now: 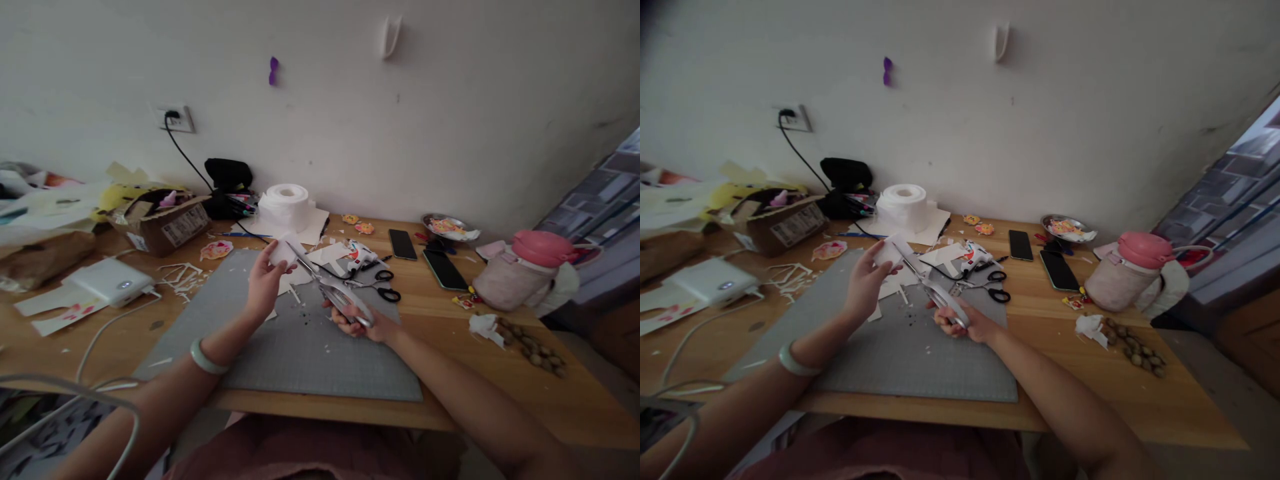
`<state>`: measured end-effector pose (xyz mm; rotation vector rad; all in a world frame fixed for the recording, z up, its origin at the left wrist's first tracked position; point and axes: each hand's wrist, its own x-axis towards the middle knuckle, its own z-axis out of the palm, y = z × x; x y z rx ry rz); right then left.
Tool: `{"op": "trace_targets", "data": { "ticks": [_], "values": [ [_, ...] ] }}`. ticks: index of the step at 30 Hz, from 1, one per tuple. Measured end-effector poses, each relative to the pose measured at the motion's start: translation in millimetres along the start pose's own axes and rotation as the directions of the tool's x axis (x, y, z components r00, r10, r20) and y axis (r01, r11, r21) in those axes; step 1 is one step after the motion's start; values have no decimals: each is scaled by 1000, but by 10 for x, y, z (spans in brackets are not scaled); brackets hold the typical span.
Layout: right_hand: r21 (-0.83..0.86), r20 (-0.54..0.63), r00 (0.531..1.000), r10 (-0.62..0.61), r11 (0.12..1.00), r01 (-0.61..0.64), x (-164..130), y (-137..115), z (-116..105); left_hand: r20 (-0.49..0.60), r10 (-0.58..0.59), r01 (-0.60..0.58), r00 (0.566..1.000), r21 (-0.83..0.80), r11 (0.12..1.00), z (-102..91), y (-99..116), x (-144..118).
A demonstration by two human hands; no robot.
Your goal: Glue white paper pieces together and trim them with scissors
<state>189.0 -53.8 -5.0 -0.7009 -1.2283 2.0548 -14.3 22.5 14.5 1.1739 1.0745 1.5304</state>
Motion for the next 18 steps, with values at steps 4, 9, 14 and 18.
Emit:
{"op": "trace_targets", "data": {
  "ticks": [4,9,14,18],
  "values": [
    [5,1,1000,-3,1000,3,2,-5,4,-1,0,0,1000,-2,1000,-3,4,-1],
    [5,6,1000,0,1000,0,4,-11,15,20,-1,1,1000,-1,1000,-2,5,-9],
    [3,-6,1000,-1,1000,1,-5,-16,24,13,-16,16,1000,-10,1000,2,15,-11],
    [-3,-13,1000,2,1000,-2,-3,-9,20,3,-7,7,1000,-8,1000,3,16,-10]
  ]
}}
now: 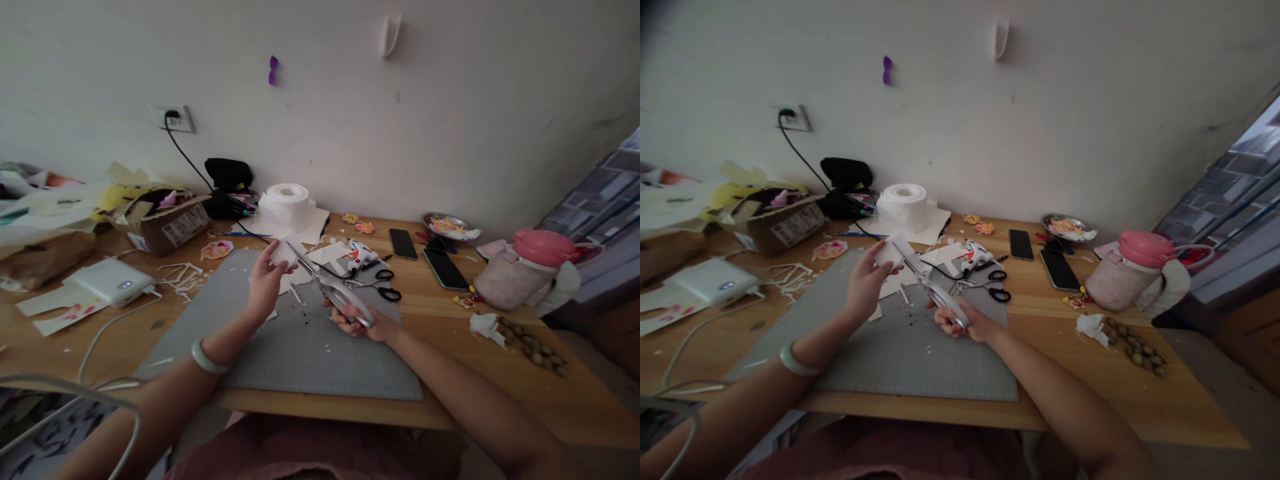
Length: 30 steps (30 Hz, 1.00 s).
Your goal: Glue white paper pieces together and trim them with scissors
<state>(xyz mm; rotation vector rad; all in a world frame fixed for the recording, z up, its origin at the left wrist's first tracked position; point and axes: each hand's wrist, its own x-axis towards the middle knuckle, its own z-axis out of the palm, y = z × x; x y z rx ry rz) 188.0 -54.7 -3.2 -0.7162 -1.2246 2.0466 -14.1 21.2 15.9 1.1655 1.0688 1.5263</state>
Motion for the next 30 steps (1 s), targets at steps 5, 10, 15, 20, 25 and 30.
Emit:
{"op": "trace_targets", "data": {
  "ticks": [5,10,15,20,25,30],
  "values": [
    [-39,-11,1000,6,999,-6,6,8,-9,-7,22,-22,1000,-14,1000,-9,-16,11],
    [-35,-4,1000,9,999,-9,11,3,-5,-3,42,-42,999,-6,999,-27,-29,19],
    [6,22,1000,2,1000,-2,12,6,-15,-3,48,-48,999,7,999,-36,-25,21],
    [-2,33,999,-2,1000,2,13,14,-37,-22,26,-26,999,-4,1000,-31,-6,26],
    [8,40,999,13,1000,-14,17,-3,-41,-7,43,-43,999,2,999,-46,-8,38],
    [10,78,997,6,1000,-7,9,-2,-78,23,38,-38,999,-4,999,-56,-23,52]
  ]
}}
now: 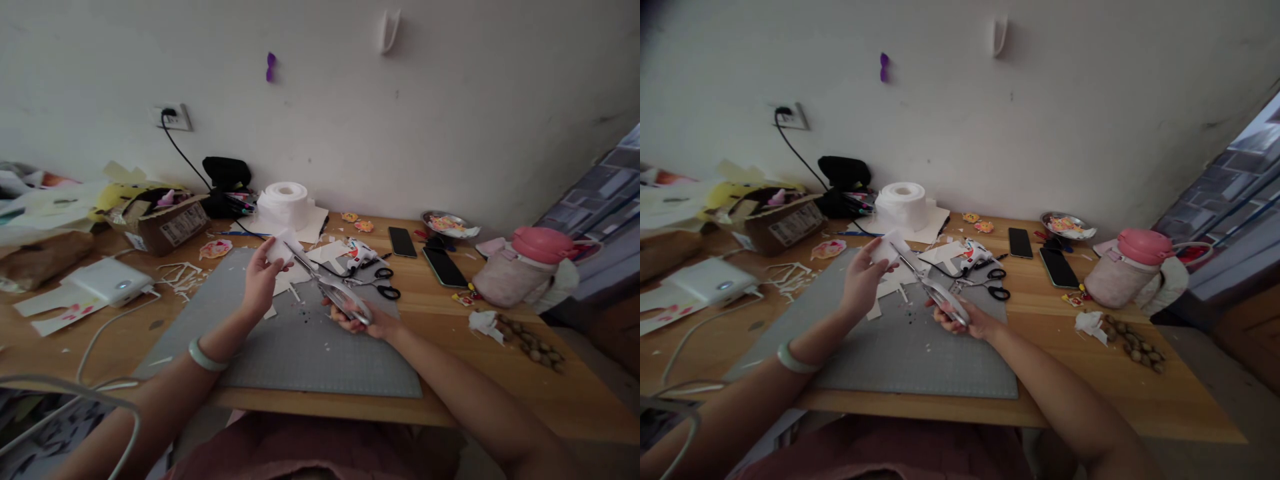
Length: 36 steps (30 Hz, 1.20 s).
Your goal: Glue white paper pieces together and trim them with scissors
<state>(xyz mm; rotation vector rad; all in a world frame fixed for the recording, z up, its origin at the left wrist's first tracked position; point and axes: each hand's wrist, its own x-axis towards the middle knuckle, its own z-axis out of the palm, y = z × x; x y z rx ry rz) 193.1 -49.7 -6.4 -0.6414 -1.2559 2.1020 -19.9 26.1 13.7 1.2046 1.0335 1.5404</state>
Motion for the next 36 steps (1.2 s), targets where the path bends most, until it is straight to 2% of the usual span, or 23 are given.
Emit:
{"op": "trace_targets", "data": {
  "ticks": [5,18,22,31,36],
  "values": [
    [-23,19,999,-41,999,42,-24,25,-19,17,-24,25,1000,-47,999,18,13,-20],
    [-10,-60,997,-45,999,45,-4,19,82,24,-2,2,1000,3,1000,33,20,-52],
    [-9,-78,997,-9,1000,9,7,14,80,26,-3,3,1000,4,1000,38,21,-51],
    [-31,-63,997,-40,999,38,5,23,63,7,-7,7,1000,21,1000,46,34,-68],
    [-23,-71,997,-16,1000,14,-10,-12,89,29,17,-19,999,47,999,32,19,-55]
  ]
}}
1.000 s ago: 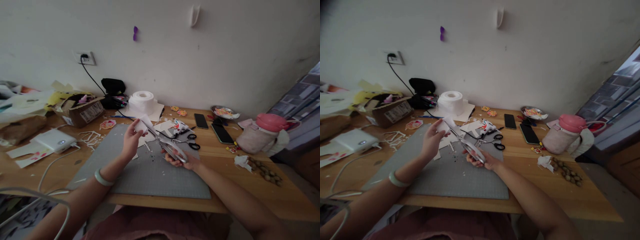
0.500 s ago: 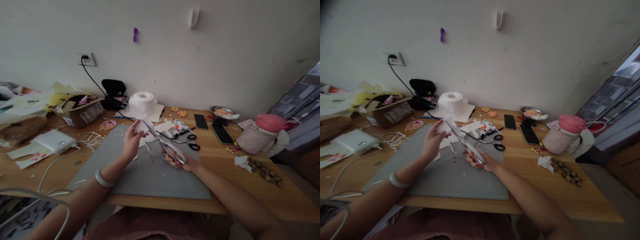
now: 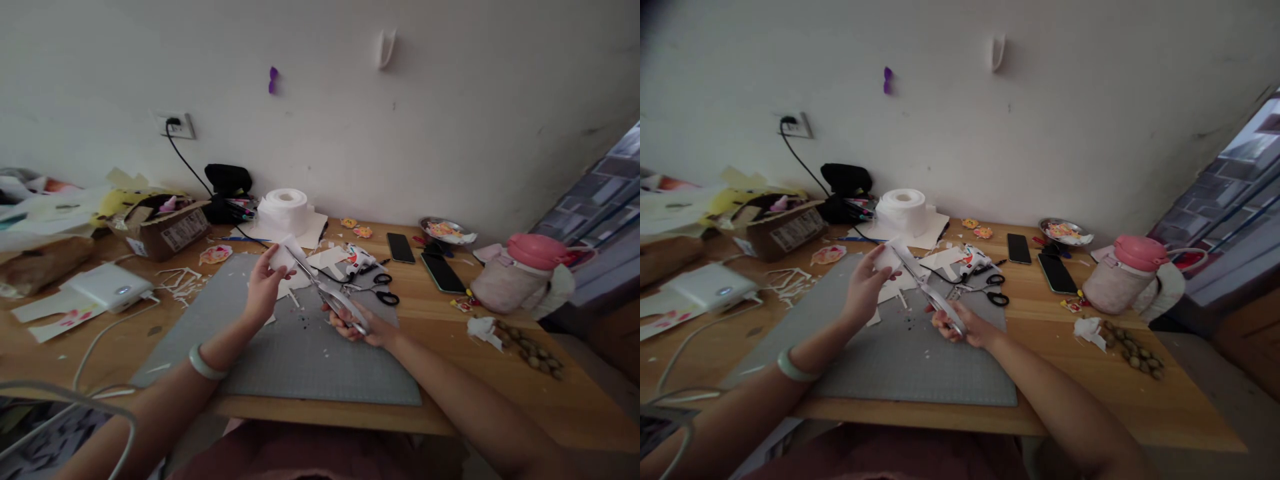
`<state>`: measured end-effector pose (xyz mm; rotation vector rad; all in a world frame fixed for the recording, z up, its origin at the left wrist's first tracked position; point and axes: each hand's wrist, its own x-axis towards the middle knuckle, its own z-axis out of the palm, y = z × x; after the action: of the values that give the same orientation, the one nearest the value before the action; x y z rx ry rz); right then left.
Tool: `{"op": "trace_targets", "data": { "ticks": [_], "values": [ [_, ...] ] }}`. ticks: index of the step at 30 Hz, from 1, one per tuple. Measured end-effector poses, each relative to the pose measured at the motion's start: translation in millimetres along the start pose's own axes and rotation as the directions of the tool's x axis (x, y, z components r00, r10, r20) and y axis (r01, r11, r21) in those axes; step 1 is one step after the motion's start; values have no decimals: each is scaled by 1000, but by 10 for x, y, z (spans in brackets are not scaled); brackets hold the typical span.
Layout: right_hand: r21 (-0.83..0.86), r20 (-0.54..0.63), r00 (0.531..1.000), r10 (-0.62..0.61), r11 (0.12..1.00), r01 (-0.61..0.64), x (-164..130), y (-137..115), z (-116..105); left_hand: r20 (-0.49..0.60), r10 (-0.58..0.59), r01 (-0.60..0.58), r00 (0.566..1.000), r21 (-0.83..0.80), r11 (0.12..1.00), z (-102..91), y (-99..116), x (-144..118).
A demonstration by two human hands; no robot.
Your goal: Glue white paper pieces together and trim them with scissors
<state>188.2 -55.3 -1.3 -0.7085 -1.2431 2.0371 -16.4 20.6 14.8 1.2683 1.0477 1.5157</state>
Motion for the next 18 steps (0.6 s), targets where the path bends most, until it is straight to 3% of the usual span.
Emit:
{"op": "trace_targets", "data": {
  "ticks": [18],
  "values": [
    [38,41,998,-47,998,46,2,51,-66,43,-57,59,997,-42,997,7,33,-13]
  ]
}}
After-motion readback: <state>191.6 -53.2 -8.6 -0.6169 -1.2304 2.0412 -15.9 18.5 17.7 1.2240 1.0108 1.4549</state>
